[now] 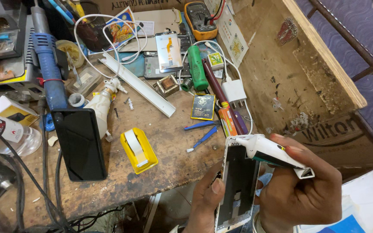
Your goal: The person disassembles a white smartphone, removes the screen assembly, and applies adhesive to the phone's frame. The person then handles the screen and frame components on a cluttered workbench.
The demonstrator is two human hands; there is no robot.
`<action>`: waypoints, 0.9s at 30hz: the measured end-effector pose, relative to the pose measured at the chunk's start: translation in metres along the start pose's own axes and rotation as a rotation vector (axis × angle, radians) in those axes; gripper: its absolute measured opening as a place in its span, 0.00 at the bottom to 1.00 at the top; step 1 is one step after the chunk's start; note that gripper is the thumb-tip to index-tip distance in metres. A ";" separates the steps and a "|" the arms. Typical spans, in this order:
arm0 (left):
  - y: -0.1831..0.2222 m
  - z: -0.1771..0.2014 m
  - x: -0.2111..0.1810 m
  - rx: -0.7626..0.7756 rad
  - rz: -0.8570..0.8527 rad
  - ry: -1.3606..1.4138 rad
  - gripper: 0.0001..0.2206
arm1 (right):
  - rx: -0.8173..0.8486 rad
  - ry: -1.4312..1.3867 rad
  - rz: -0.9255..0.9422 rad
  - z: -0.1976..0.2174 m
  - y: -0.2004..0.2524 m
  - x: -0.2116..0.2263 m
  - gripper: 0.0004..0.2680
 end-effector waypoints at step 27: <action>-0.039 0.016 -0.018 0.358 0.171 0.067 0.47 | -0.075 -0.724 -0.462 0.007 -0.016 -0.051 0.12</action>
Point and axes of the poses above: each hand's wrist, its own y-axis away from the middle knuckle, its own z-axis out of the back of the hand, x = y × z, the point moved 3 cm from there along -y, towards the middle knuckle, and after that the axes turned 1 degree about x, right-handed, at the moved point
